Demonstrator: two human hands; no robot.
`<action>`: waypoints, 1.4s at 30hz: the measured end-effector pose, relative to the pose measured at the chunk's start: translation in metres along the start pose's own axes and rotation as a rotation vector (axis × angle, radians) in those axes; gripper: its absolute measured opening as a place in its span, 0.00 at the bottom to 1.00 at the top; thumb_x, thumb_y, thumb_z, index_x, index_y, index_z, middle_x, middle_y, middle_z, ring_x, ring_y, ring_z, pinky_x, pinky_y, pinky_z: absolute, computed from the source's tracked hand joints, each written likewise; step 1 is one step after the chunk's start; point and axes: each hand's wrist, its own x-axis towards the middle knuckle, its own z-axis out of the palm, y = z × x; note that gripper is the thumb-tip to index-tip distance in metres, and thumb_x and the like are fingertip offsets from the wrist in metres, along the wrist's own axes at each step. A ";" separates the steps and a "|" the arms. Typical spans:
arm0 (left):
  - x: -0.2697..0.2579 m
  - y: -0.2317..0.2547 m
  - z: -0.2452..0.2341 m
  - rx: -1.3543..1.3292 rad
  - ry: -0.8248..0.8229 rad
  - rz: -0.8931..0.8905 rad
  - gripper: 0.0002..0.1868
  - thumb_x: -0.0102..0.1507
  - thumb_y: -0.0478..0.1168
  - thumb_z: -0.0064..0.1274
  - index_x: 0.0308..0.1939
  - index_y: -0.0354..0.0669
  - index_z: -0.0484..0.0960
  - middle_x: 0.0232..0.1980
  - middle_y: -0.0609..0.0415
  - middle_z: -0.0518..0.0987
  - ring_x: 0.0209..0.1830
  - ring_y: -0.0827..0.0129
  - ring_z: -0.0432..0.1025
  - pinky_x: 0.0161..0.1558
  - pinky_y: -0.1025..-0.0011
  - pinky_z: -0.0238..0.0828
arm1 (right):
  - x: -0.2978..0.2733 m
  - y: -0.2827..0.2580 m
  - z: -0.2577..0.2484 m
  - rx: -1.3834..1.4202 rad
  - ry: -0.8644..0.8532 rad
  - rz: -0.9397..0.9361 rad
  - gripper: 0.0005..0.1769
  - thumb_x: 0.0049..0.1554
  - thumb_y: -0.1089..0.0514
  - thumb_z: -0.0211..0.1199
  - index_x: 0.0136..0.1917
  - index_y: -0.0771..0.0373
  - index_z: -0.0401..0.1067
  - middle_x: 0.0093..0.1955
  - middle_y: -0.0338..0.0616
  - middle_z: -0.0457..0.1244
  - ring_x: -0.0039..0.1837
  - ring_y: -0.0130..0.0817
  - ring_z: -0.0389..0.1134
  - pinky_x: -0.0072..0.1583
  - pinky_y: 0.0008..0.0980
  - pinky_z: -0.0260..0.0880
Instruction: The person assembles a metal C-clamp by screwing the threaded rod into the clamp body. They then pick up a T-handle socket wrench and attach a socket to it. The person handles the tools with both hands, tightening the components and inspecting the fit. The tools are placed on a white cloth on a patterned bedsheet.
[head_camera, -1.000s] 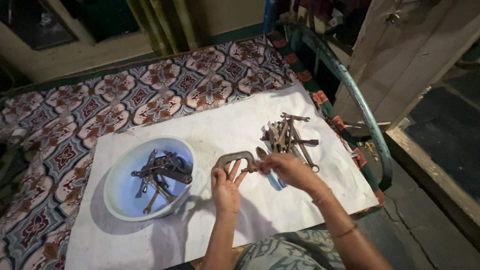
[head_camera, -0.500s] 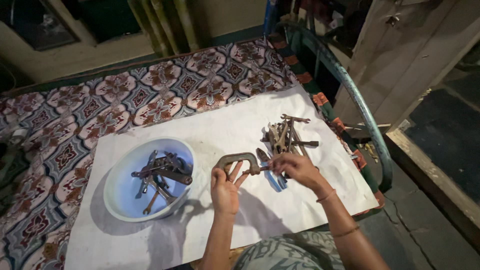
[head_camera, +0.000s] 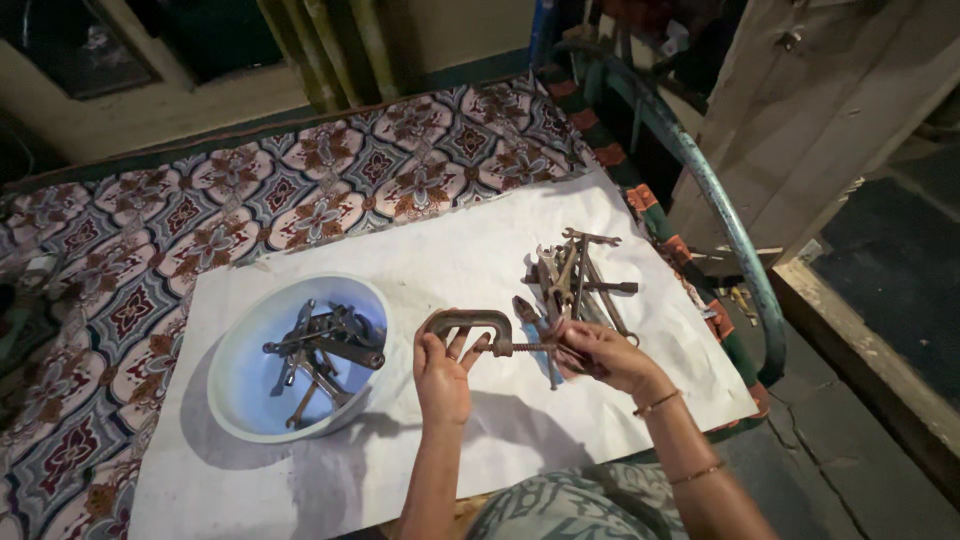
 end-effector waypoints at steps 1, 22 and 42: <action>0.002 -0.004 0.001 0.021 0.020 0.023 0.21 0.72 0.49 0.38 0.65 0.43 0.67 0.66 0.46 0.71 0.66 0.48 0.70 0.55 0.46 0.76 | 0.005 0.001 0.008 0.048 0.074 -0.036 0.30 0.68 0.49 0.58 0.75 0.71 0.65 0.56 0.46 0.66 0.50 0.29 0.70 0.52 0.34 0.74; 0.022 -0.027 -0.152 0.084 0.310 0.025 0.23 0.73 0.50 0.39 0.65 0.35 0.66 0.61 0.44 0.75 0.61 0.51 0.71 0.64 0.51 0.72 | 0.138 0.051 0.057 -0.474 0.334 0.070 0.15 0.63 0.58 0.58 0.62 0.65 0.67 0.43 0.43 0.66 0.33 0.27 0.65 0.35 0.30 0.68; 0.085 -0.004 -0.212 -0.339 0.740 0.109 0.21 0.69 0.34 0.45 0.65 0.43 0.61 0.54 0.51 0.69 0.48 0.65 0.68 0.62 0.56 0.72 | 0.123 0.103 0.069 -0.970 0.321 -0.087 0.21 0.51 0.64 0.61 0.59 0.56 0.76 0.54 0.49 0.66 0.57 0.42 0.71 0.60 0.38 0.71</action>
